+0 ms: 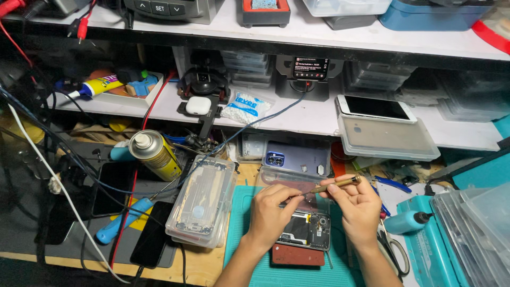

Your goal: The person repairs a smartphone at a workbench, using a screwdriver to remove and reinstall screws on the opened phone. They lift the phone, work on its internal components, and reposition it on the mat while continuing to unscrew and adjust parts.

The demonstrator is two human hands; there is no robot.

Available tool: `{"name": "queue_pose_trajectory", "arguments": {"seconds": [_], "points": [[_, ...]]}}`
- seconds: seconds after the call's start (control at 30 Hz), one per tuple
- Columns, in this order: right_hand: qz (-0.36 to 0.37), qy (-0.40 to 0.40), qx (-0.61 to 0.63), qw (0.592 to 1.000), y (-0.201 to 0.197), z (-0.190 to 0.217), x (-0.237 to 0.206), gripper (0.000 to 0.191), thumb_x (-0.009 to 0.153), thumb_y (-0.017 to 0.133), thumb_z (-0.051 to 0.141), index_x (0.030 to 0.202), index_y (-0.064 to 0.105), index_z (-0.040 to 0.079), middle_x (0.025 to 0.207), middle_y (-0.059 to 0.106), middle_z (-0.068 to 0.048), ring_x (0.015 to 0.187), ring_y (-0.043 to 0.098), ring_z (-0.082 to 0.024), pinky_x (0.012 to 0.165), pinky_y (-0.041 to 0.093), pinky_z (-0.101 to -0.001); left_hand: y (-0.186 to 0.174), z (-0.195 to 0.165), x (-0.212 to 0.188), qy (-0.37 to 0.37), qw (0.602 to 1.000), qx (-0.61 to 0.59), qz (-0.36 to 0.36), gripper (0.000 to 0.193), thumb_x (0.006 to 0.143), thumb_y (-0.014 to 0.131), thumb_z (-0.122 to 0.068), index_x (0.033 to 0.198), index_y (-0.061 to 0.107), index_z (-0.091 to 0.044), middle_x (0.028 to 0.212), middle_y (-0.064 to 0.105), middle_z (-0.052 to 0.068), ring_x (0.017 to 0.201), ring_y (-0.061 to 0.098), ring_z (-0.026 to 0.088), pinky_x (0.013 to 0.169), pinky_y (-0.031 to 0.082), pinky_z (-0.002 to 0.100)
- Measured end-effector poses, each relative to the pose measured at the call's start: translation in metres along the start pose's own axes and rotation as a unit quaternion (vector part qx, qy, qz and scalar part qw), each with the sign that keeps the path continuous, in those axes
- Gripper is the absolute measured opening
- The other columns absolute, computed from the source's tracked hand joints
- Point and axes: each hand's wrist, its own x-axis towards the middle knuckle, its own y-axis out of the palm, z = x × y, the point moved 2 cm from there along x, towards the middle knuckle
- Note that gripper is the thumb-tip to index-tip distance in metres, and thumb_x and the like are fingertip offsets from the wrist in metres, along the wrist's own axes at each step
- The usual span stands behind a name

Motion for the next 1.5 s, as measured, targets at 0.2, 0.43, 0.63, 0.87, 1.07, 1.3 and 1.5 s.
{"name": "queue_pose_trajectory", "arguments": {"seconds": [0.2, 0.43, 0.63, 0.87, 1.07, 1.3, 1.5], "points": [[0.0, -0.003, -0.004, 1.0, 0.0, 0.0, 0.0, 0.015, 0.097, 0.061, -0.004, 0.111, 0.059, -0.007, 0.107, 0.072, -0.02, 0.095, 0.073, -0.022, 0.084, 0.063, -0.035, 0.002, 0.002, -0.002, 0.003, 1.0, 0.011, -0.01, 0.008, 0.082, 0.079, -0.011, 0.087, 0.078, -0.006, 0.083, 0.075, 0.007, 0.076, 0.07, 0.027, 0.069, 0.052, 0.038], [0.021, -0.03, -0.016, 0.999, 0.002, 0.002, -0.005, 0.016, 0.097, 0.061, -0.006, 0.112, 0.059, -0.007, 0.109, 0.072, -0.018, 0.097, 0.072, -0.02, 0.087, 0.062, -0.033, 0.005, 0.005, -0.005, 0.011, 1.0, 0.026, -0.01, 0.008, 0.082, 0.079, -0.012, 0.086, 0.077, -0.006, 0.083, 0.075, 0.007, 0.077, 0.07, 0.028, 0.071, 0.051, 0.039], [0.034, -0.044, -0.063, 0.996, 0.004, 0.004, -0.008, 0.02, 0.093, 0.064, -0.008, 0.113, 0.061, -0.007, 0.109, 0.073, -0.016, 0.099, 0.073, -0.019, 0.089, 0.06, -0.0304, 0.005, 0.007, -0.005, 0.024, 0.999, 0.044, -0.006, 0.007, 0.082, 0.079, -0.013, 0.085, 0.077, -0.006, 0.084, 0.074, 0.007, 0.078, 0.069, 0.028, 0.072, 0.051, 0.04], [0.025, -0.076, -0.168, 0.983, 0.012, 0.012, -0.012, 0.017, 0.09, 0.07, -0.005, 0.106, 0.065, -0.005, 0.101, 0.076, -0.012, 0.093, 0.075, -0.015, 0.084, 0.062, -0.0279, 0.004, 0.005, -0.006, 0.039, 0.997, 0.061, -0.014, 0.006, 0.081, 0.078, -0.011, 0.084, 0.077, -0.007, 0.084, 0.074, 0.005, 0.079, 0.07, 0.027, 0.073, 0.05, 0.039], [0.019, -0.121, -0.23, 0.965, 0.017, 0.019, -0.013, 0.016, 0.09, 0.072, -0.003, 0.105, 0.066, -0.005, 0.096, 0.077, -0.01, 0.085, 0.075, -0.013, 0.077, 0.061, -0.0262, 0.007, 0.005, -0.006, 0.049, 0.996, 0.07, -0.015, 0.005, 0.081, 0.079, -0.011, 0.083, 0.077, -0.007, 0.083, 0.074, 0.005, 0.079, 0.07, 0.026, 0.073, 0.05, 0.039], [0.026, -0.182, -0.282, 0.941, 0.02, 0.023, -0.013, 0.018, 0.088, 0.073, -0.002, 0.103, 0.065, -0.004, 0.095, 0.078, -0.01, 0.084, 0.078, -0.014, 0.077, 0.062, -0.0261, 0.011, 0.012, -0.006, 0.048, 0.996, 0.075, 0.001, 0.009, 0.081, 0.079, -0.012, 0.088, 0.078, -0.006, 0.086, 0.076, 0.006, 0.082, 0.071, 0.027, 0.074, 0.05, 0.04], [0.03, -0.206, -0.319, 0.924, 0.019, 0.022, -0.014, 0.017, 0.085, 0.076, -0.001, 0.1, 0.067, -0.003, 0.093, 0.078, -0.01, 0.081, 0.078, -0.015, 0.074, 0.061, -0.0261, 0.01, 0.012, -0.006, 0.034, 0.996, 0.078, -0.001, 0.01, 0.081, 0.079, -0.013, 0.089, 0.08, -0.007, 0.087, 0.077, 0.007, 0.081, 0.071, 0.027, 0.074, 0.051, 0.039]]}}
